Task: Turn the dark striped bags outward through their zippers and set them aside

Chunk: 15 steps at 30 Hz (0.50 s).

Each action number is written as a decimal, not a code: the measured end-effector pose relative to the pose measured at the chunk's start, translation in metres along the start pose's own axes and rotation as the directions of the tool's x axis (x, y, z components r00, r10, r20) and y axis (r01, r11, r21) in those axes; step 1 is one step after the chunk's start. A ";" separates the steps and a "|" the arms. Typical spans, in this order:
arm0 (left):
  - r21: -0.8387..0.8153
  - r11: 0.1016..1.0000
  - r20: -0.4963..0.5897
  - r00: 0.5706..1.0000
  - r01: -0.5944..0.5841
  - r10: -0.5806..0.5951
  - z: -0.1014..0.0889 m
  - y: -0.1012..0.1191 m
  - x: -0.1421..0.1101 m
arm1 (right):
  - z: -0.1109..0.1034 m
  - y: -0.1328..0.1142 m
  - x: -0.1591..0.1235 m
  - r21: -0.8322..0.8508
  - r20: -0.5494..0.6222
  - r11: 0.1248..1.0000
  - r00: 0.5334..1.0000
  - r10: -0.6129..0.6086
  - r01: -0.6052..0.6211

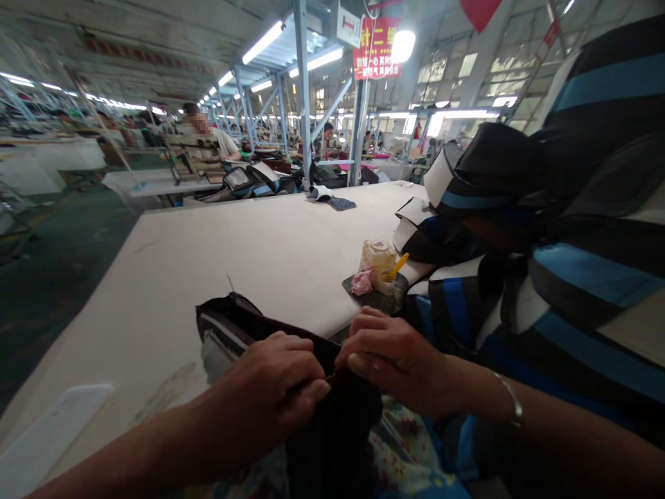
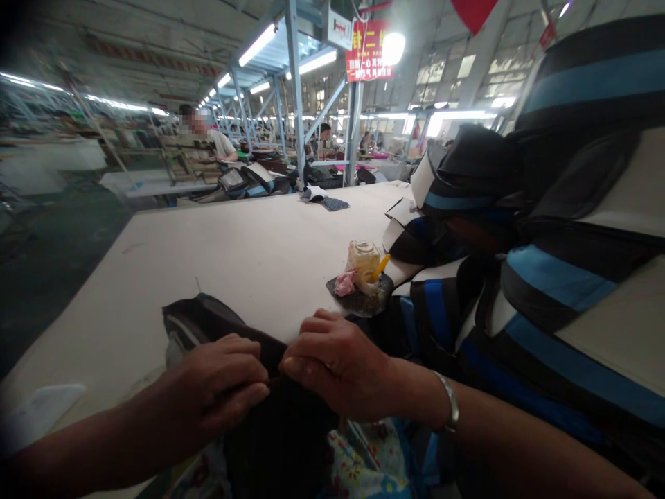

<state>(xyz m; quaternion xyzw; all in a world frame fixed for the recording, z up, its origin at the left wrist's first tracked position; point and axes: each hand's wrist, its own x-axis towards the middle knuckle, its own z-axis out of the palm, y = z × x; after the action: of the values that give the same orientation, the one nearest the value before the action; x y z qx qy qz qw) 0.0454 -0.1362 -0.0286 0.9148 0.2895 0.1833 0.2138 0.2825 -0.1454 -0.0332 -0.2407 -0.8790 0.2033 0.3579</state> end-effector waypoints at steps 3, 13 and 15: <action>0.058 0.994 -0.092 0.991 -0.091 0.096 0.005 0.006 -0.001 | -0.016 -0.009 0.010 0.010 0.181 0.995 0.979 0.093 -0.097; 0.153 0.928 -0.129 0.924 -0.341 0.361 -0.019 0.012 0.013 | -0.015 -0.035 0.028 -0.327 0.040 0.942 0.997 -0.065 0.075; 0.110 0.946 -0.094 0.944 -0.306 0.317 -0.036 0.012 0.010 | -0.024 -0.031 0.040 -0.067 0.104 0.995 0.992 -0.072 0.079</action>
<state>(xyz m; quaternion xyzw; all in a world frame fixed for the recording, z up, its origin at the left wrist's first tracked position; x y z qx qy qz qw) 0.0422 -0.1283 0.0095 0.9465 0.1609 0.2514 0.1225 0.2664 -0.1425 0.0203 -0.2092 -0.9112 0.1703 0.3112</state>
